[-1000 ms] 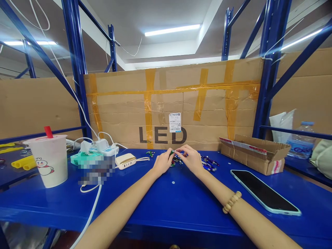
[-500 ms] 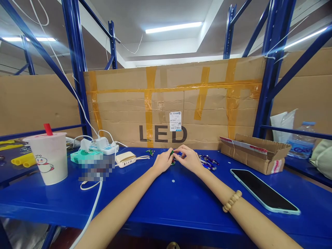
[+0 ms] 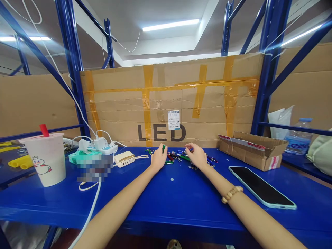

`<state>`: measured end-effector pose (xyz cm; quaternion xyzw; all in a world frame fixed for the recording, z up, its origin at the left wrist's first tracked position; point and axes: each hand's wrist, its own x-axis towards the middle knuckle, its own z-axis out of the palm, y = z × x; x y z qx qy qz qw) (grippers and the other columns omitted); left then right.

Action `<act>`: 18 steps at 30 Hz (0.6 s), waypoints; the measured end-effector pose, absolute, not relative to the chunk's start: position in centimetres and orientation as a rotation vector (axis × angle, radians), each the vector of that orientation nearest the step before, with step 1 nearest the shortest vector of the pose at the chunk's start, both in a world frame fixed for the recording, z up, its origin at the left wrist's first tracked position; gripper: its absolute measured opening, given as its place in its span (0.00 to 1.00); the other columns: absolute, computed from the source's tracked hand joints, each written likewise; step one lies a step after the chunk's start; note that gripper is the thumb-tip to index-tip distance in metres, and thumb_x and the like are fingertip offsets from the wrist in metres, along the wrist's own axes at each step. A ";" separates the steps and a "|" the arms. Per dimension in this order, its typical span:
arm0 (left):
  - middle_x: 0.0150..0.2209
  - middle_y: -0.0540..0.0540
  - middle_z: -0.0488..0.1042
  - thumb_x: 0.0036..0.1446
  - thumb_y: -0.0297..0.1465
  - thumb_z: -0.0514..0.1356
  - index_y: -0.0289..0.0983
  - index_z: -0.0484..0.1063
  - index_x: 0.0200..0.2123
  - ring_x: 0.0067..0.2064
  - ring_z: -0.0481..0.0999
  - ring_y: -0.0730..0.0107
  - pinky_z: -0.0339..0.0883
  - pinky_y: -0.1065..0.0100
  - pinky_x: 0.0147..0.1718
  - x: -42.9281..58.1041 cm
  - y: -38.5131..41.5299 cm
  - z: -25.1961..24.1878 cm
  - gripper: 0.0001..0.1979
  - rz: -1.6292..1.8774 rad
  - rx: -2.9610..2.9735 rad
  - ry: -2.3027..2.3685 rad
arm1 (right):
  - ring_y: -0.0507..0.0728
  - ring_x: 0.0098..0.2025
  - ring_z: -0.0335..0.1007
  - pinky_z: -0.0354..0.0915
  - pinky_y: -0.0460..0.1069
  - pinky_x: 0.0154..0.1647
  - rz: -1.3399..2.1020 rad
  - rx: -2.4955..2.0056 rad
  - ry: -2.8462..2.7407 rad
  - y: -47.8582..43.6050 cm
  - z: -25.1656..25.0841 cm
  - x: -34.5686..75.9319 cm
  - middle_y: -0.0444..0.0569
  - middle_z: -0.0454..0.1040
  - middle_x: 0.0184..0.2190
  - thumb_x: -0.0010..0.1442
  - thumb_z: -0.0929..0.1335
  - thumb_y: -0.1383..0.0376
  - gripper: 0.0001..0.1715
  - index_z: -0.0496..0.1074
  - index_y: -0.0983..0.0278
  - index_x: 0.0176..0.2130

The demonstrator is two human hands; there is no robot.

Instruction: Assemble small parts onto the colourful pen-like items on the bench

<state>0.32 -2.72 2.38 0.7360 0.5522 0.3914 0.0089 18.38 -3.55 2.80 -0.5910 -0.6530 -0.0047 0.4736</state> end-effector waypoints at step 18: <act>0.33 0.46 0.66 0.60 0.32 0.40 0.37 0.59 0.35 0.33 0.68 0.71 0.62 0.72 0.30 1.1 -4.2 2.8 0.10 1.561 2.990 0.845 | 0.54 0.40 0.63 0.58 0.49 0.39 -0.117 -1.505 -1.992 -3.3 2.3 18.4 0.46 0.69 0.37 0.51 0.63 0.64 0.13 0.72 0.58 0.38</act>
